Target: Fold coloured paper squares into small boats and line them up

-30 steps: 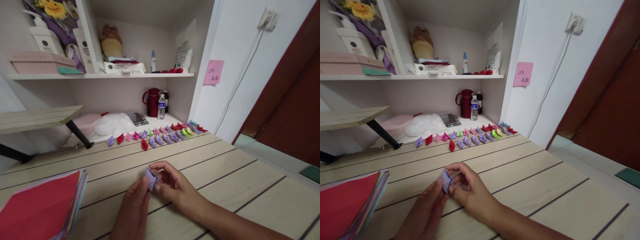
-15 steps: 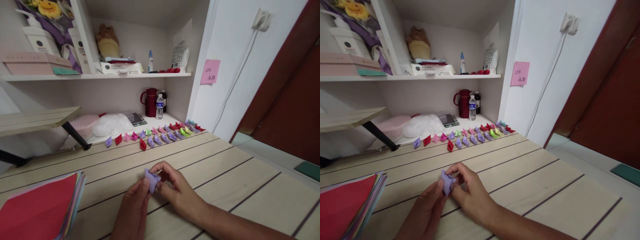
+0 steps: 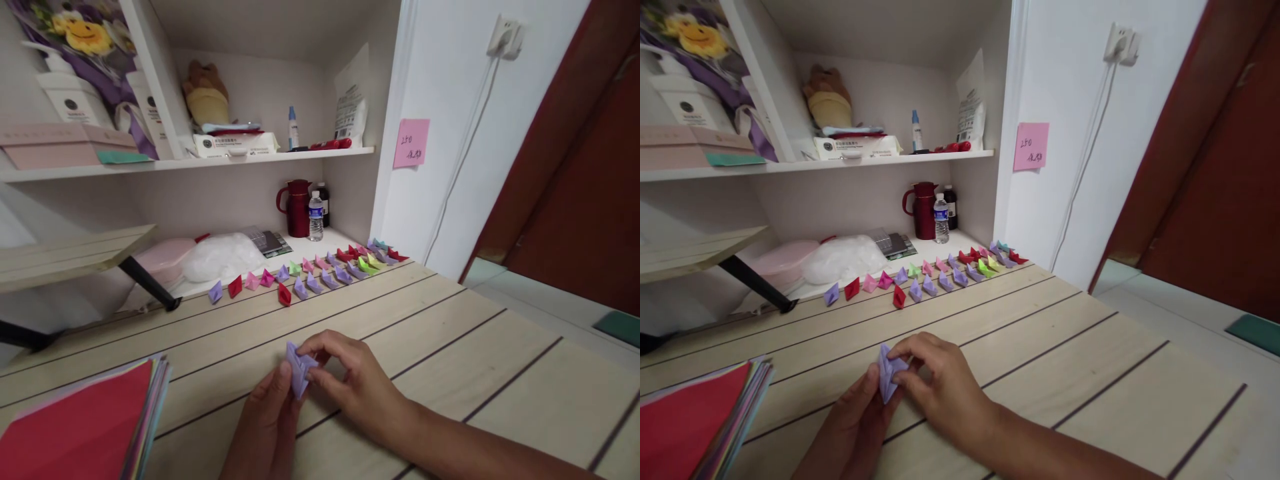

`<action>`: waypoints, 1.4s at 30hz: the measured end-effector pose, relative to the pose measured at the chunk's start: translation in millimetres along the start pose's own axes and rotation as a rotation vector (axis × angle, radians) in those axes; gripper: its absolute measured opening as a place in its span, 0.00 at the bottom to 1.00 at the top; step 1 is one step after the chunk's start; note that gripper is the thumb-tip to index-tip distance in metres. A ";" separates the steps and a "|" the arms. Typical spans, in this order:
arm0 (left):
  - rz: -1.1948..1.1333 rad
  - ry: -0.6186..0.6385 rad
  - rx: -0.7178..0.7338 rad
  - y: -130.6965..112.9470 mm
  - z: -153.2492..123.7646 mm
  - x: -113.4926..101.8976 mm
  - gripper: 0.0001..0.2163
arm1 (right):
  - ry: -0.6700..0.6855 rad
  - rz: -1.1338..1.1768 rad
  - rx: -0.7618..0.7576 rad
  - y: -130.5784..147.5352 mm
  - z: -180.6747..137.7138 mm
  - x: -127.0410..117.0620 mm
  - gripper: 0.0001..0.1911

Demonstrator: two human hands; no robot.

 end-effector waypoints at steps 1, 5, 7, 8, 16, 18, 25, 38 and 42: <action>-0.002 -0.003 0.006 0.8 0.8 -0.8 0.13 | -0.002 0.005 0.000 -0.1 0.4 -0.8 0.11; 0.010 0.001 0.020 1.6 2.3 -0.7 0.12 | -0.012 0.037 -0.036 0.8 1.2 -3.3 0.09; 0.015 0.008 0.022 -0.3 2.0 1.4 0.13 | -0.013 0.039 -0.067 2.2 1.4 -4.0 0.10; 0.018 0.012 0.022 -1.7 1.7 2.6 0.13 | -0.012 0.039 -0.079 2.9 1.6 -4.3 0.10; 0.028 0.028 -0.002 -4.6 0.6 5.6 0.12 | -0.033 0.038 -0.058 3.4 2.8 -6.9 0.09; 0.026 0.031 0.000 -1.6 1.4 2.8 0.11 | -0.049 0.045 -0.038 3.2 2.3 -7.3 0.09; -0.026 0.087 0.006 0.8 2.9 1.7 0.10 | -0.070 0.031 0.002 2.7 0.2 -5.6 0.10; -0.088 0.153 -0.022 1.4 4.3 3.0 0.08 | -0.058 -0.036 -0.045 3.0 0.9 -7.1 0.10; -0.094 0.124 -0.039 2.4 3.1 0.0 0.08 | -0.054 -0.124 -0.056 3.2 -0.8 -8.6 0.09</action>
Point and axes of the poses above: each hand's wrist, its own z-axis towards the middle knuckle, its own x-axis out of the palm, y = z × x, the point moved 4 cm from there along z, towards the middle knuckle, and after that the axes turned 7 degrees about z, right-handed, at the moved point
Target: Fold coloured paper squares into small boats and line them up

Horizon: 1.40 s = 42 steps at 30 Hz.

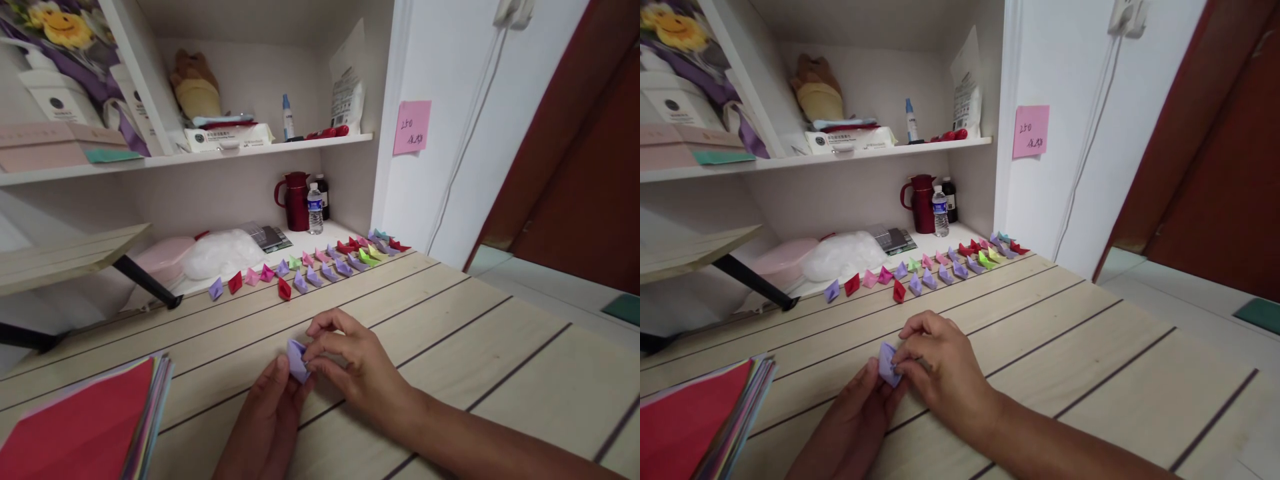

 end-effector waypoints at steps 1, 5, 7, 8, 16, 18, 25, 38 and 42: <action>0.007 -0.022 -0.003 -1.1 -1.3 0.7 0.08 | -0.001 -0.013 -0.002 0.0 -0.2 -0.5 0.09; 0.044 -0.096 -0.019 -7.8 -5.9 4.0 0.07 | -0.014 -0.032 0.003 -0.5 2.0 -5.0 0.09; 0.066 -0.179 -0.015 -9.4 -4.4 -1.1 0.13 | -0.034 -0.040 0.009 -1.6 4.3 -8.7 0.09; 0.089 -0.247 0.006 -9.9 -2.7 -6.0 0.18 | -0.042 -0.049 0.009 -2.4 5.4 -10.5 0.09; 0.501 -0.422 0.335 -10.8 5.7 -16.8 0.31 | 0.014 -0.214 -0.023 -5.8 7.1 -11.5 0.09; 0.619 -0.396 0.344 -10.7 1.8 -12.2 0.26 | 0.041 -0.235 -0.016 -4.6 6.4 -10.0 0.09; 1.172 -0.419 0.532 -21.1 -6.8 -8.7 0.13 | 0.127 -0.330 0.012 -4.9 5.1 -6.0 0.07; 1.234 -0.255 0.520 -19.6 -4.9 -0.7 0.05 | 0.228 -0.329 0.016 -8.1 3.6 0.4 0.07; 1.177 -0.255 0.513 -19.6 -5.1 0.4 0.04 | 0.250 -0.340 0.029 -9.9 3.6 0.3 0.06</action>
Point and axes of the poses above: each hand's wrist, its own z-axis towards the middle knuckle, its own x-axis out of the palm, y = z × x, the point moved 4 cm from there along z, towards the middle knuckle, and after that the axes turned 7 degrees about z, right-handed, at the moved point
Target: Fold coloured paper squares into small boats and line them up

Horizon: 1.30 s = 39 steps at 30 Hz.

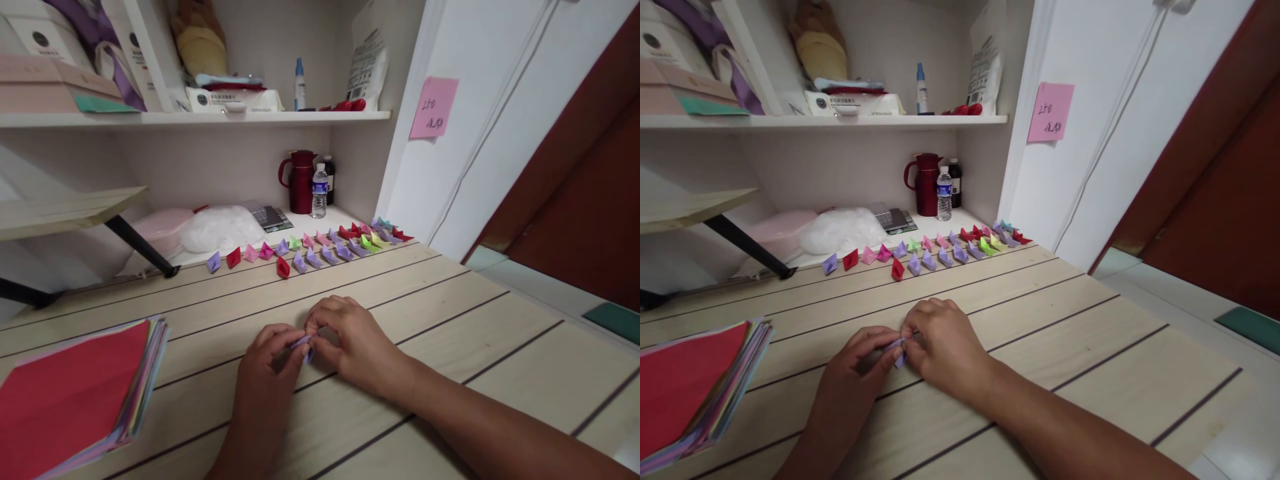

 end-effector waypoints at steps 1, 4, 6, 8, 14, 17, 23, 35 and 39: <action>-0.002 -0.016 0.010 -1.2 -0.1 -0.4 0.04 | 0.002 -0.001 0.007 -0.2 0.2 -0.2 0.05; 0.013 -0.054 0.056 -5.9 -0.4 -1.8 0.04 | 0.008 0.001 0.028 -0.3 1.2 -0.8 0.05; 0.019 -0.044 0.066 -8.1 -0.3 -1.9 0.04 | 0.011 0.001 0.039 -0.1 1.6 -0.8 0.04; 0.019 -0.028 0.050 -9.2 0.1 -2.0 0.04 | 0.012 -0.001 0.045 0.1 1.6 -0.2 0.04; -0.005 -0.042 -0.040 -12.4 -0.9 -2.3 0.04 | 0.004 0.030 0.051 1.4 0.4 1.9 0.05; -0.040 -0.036 -0.067 -12.1 -3.1 -0.3 0.03 | 0.004 0.072 0.085 1.6 0.7 0.9 0.05; -0.220 -0.047 -0.201 2.3 -5.2 3.8 0.03 | -0.007 0.162 0.154 -0.8 2.9 -2.2 0.05; -0.443 -0.048 -0.401 -0.4 -4.6 1.9 0.08 | 0.001 0.282 0.136 -10.0 4.1 -2.1 0.09; -0.448 -0.067 -0.401 3.1 -5.7 1.9 0.09 | 0.003 0.375 0.135 -12.5 4.4 1.2 0.07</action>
Point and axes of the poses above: each hand's wrist, its own z-axis towards the middle knuckle, its own x-axis out of the palm, y = z × x, the point moved 4 cm from there along z, towards the middle knuckle, and after that the axes turned 7 degrees about z, right-handed, at the moved point
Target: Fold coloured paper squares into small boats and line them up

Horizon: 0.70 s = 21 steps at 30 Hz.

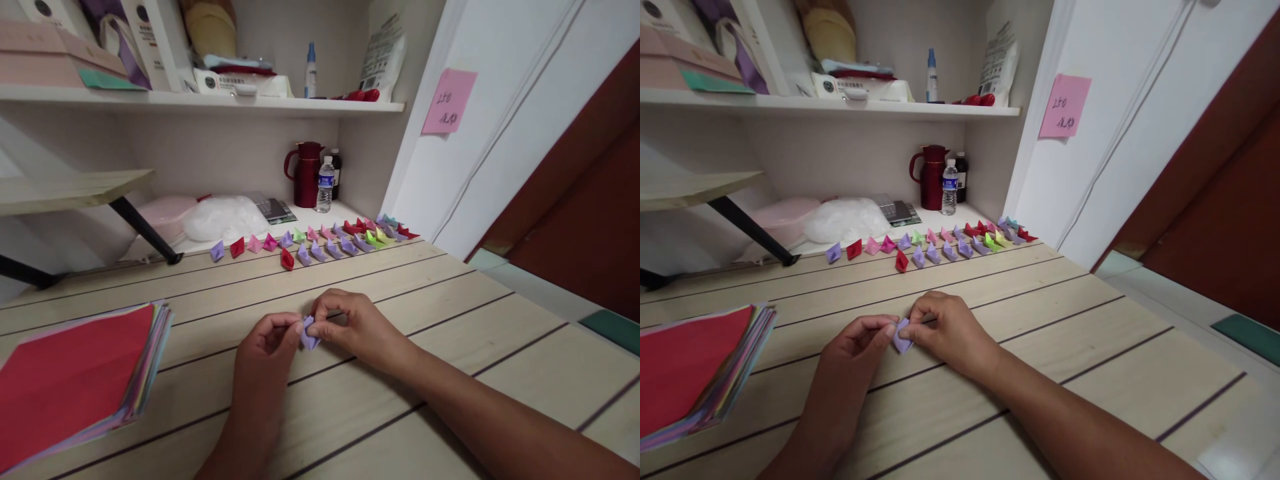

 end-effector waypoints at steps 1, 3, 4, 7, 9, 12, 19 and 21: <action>0.000 -0.009 0.002 0.8 0.2 -0.9 0.09 | 0.001 0.021 0.004 -0.6 0.1 0.7 0.07; 0.004 -0.024 0.003 2.0 0.5 -2.6 0.09 | -0.002 0.045 0.021 -2.0 0.1 2.0 0.06; 0.008 -0.030 0.003 2.5 0.7 -3.3 0.09 | -0.008 0.052 0.028 -2.6 0.0 2.5 0.07; 0.024 -0.046 0.010 3.5 1.4 -4.6 0.09 | -0.013 0.064 0.029 -4.1 -0.3 4.0 0.07; 0.042 -0.049 0.024 4.1 1.8 -4.6 0.08 | -0.017 0.075 0.013 -5.0 -0.5 4.5 0.10; 0.072 -0.047 0.053 4.7 1.8 -4.4 0.07 | -0.014 0.061 -0.013 -6.4 -0.5 5.0 0.14; 0.127 -0.032 0.131 1.6 -0.1 -2.1 0.05 | -0.019 -0.073 -0.037 -8.1 1.5 4.1 0.08; 0.114 -0.026 0.113 2.7 0.4 -0.8 0.05 | -0.010 -0.067 -0.046 -8.3 1.8 5.0 0.07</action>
Point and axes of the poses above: each hand's wrist, its own z-axis towards the middle knuckle, its own x-axis out of the palm, y = z × x, the point moved 4 cm from there along z, towards the middle knuckle, and after that the axes turned 7 degrees about z, right-handed, at the moved point
